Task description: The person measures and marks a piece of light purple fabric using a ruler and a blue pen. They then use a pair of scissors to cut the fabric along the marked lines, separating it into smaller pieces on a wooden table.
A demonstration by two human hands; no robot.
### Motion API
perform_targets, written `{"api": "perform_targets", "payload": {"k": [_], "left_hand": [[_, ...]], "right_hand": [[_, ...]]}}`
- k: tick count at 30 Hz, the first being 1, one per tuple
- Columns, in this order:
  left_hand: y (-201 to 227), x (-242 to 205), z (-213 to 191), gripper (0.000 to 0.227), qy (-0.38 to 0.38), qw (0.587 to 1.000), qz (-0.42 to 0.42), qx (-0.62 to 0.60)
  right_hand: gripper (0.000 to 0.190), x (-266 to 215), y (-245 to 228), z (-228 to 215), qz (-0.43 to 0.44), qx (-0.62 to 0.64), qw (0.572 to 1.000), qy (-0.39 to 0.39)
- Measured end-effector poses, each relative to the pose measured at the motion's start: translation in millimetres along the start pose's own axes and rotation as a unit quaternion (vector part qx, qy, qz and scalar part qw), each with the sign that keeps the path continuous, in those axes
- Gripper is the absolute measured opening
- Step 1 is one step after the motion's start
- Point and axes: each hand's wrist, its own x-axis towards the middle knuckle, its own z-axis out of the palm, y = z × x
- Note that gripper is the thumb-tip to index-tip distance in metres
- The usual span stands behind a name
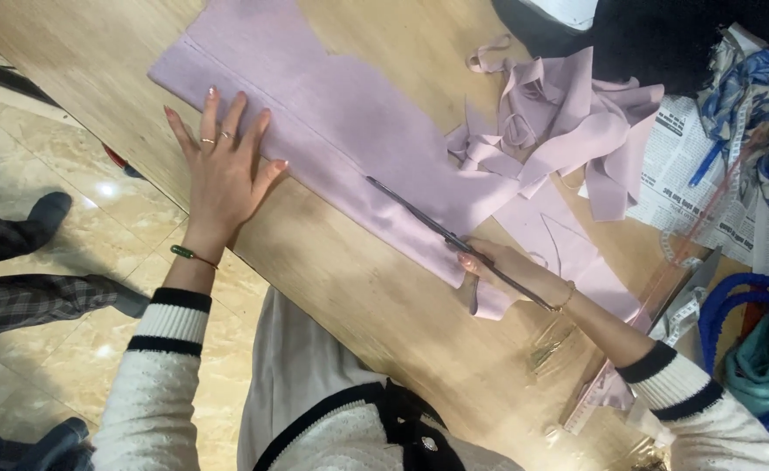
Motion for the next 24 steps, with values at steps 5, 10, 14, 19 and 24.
{"api": "perform_targets", "payload": {"k": [5, 10, 14, 19, 24], "left_hand": [[-19.2, 6.9, -9.6, 0.056, 0.009, 1.000, 0.022, -0.005], [-31.6, 11.1, -11.0, 0.059, 0.006, 1.000, 0.007, -0.011], [-35.4, 9.4, -4.0, 0.059, 0.004, 1.000, -0.007, 0.003], [-42.4, 5.4, 7.1, 0.069, -0.002, 0.999, -0.048, 0.001], [-39.5, 7.5, 4.4, 0.071, -0.009, 0.998, -0.067, -0.003]], "right_hand": [[0.057, -13.4, -24.8, -6.9, -0.006, 0.016, 1.000, -0.005], [0.030, -1.5, -14.4, -7.7, -0.097, 0.046, 0.993, -0.050], [0.026, 11.7, -38.1, -2.5, -0.125, 0.156, 0.976, -0.083], [0.053, 19.6, -65.3, 3.9, 0.051, 0.026, 0.998, -0.010], [0.048, 32.0, -54.2, -2.0, 0.039, 0.022, 0.999, -0.001]]}}
